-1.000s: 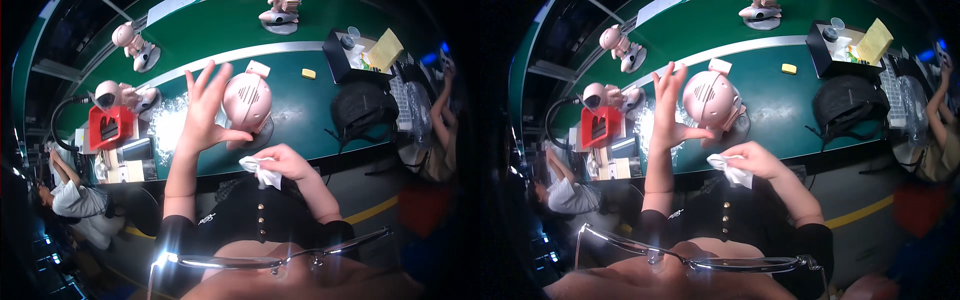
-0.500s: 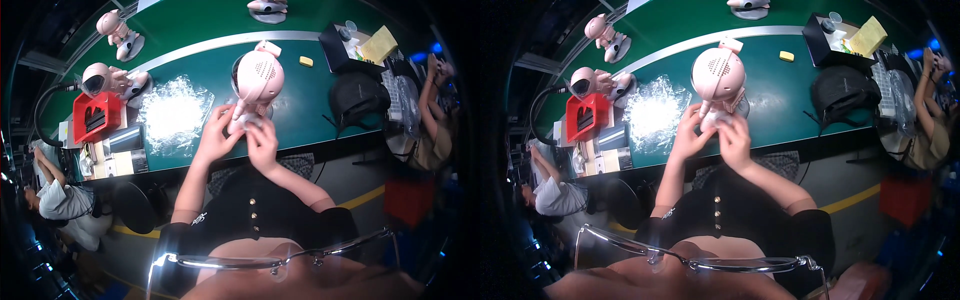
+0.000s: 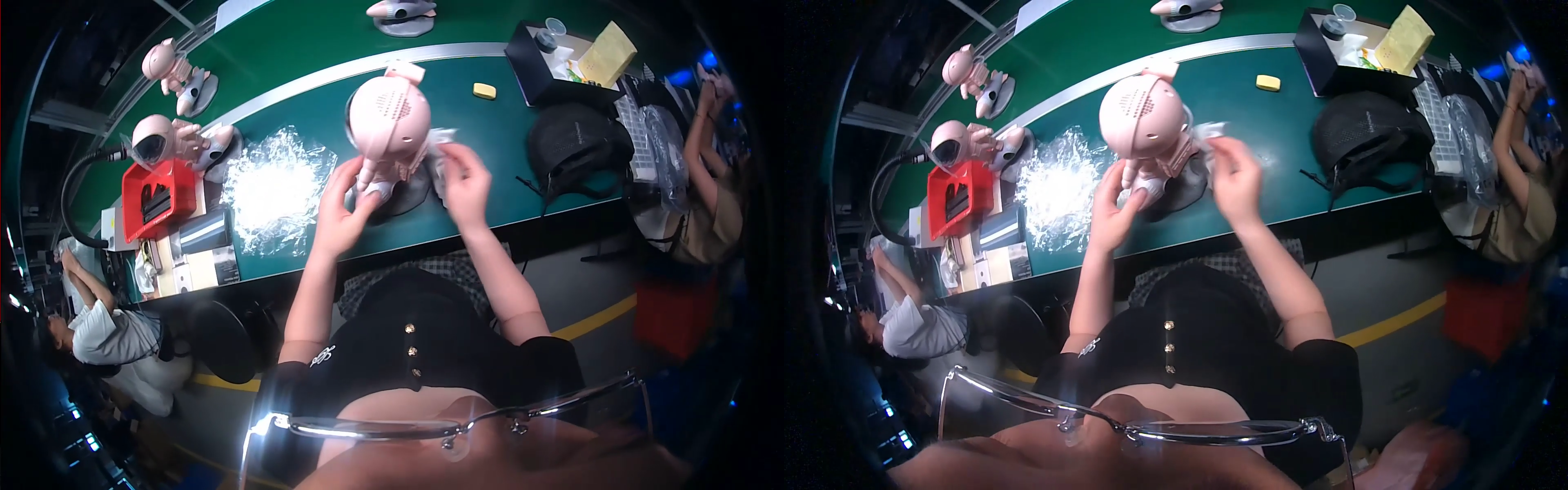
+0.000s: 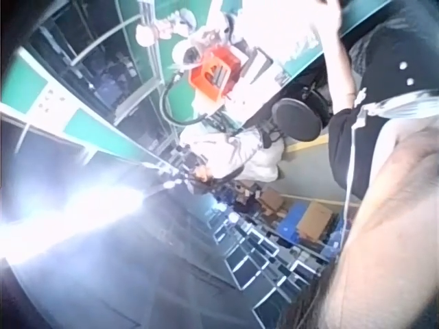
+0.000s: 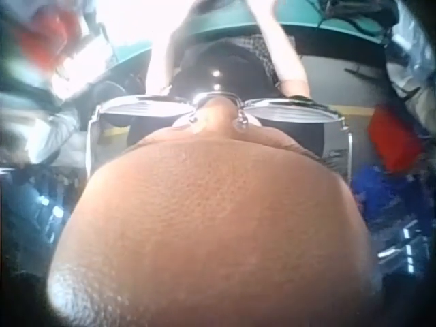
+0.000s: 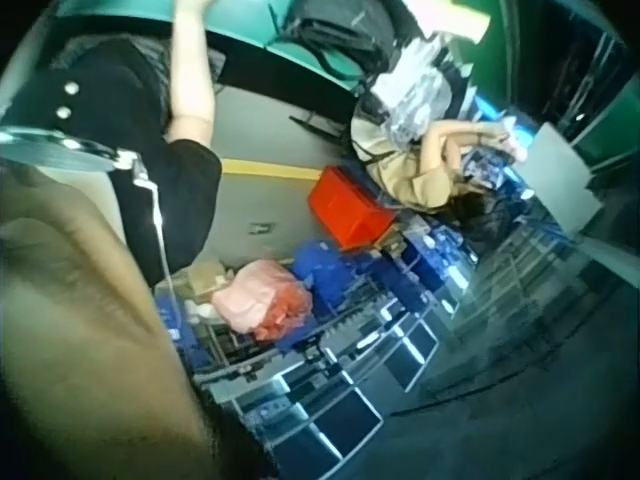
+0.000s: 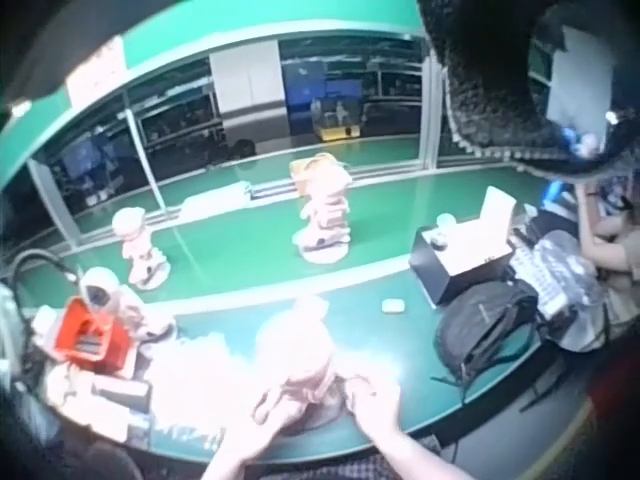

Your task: Inspecting and cleaning robot astronaut figures on a factory assembly line.

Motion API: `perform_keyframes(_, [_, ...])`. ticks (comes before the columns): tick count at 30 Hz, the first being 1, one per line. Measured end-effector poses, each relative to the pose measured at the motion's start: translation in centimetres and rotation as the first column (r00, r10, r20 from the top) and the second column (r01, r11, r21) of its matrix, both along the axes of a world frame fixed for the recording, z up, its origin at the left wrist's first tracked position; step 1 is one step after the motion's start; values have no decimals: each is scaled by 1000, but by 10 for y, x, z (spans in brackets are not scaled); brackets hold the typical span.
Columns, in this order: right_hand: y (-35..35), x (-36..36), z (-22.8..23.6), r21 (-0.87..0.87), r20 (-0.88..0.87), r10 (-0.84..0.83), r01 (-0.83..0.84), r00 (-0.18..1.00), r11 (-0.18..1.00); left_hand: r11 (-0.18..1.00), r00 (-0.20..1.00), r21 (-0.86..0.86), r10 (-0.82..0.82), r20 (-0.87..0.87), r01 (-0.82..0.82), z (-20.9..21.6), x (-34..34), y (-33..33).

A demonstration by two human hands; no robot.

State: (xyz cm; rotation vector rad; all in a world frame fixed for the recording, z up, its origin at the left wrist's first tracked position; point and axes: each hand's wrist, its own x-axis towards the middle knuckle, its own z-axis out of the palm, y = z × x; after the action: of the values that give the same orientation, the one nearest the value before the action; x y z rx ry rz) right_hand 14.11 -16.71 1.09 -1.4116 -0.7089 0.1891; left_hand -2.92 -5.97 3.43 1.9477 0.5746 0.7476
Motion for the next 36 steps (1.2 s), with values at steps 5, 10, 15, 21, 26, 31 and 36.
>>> perform_keyframes(5, [8,-27,-11,-175,287,192,-145,939,974,989,990,40,144,8,-144,8,41,-22])
perform_keyframes(10, [5,52,-8,-533,197,241,-103,950,840,986,993,-118,115,-40,-119,11,43,-5])
perform_keyframes(15, [-13,69,17,-425,627,60,276,777,862,856,949,-465,-86,305,227,22,23,20])
perform_keyframes(21, [-24,24,73,-36,193,296,-295,935,955,749,865,-475,-262,428,462,75,9,21])
perform_keyframes(26, [-34,12,90,55,202,326,-343,924,938,678,817,-493,-298,494,546,106,7,3])
perform_keyframes(31, [-27,0,99,51,383,197,-234,903,971,747,905,-560,-135,403,360,100,-2,-8])
perform_keyframes(36, [15,-25,74,80,137,546,-558,827,826,974,992,184,126,29,-129,79,28,-24])
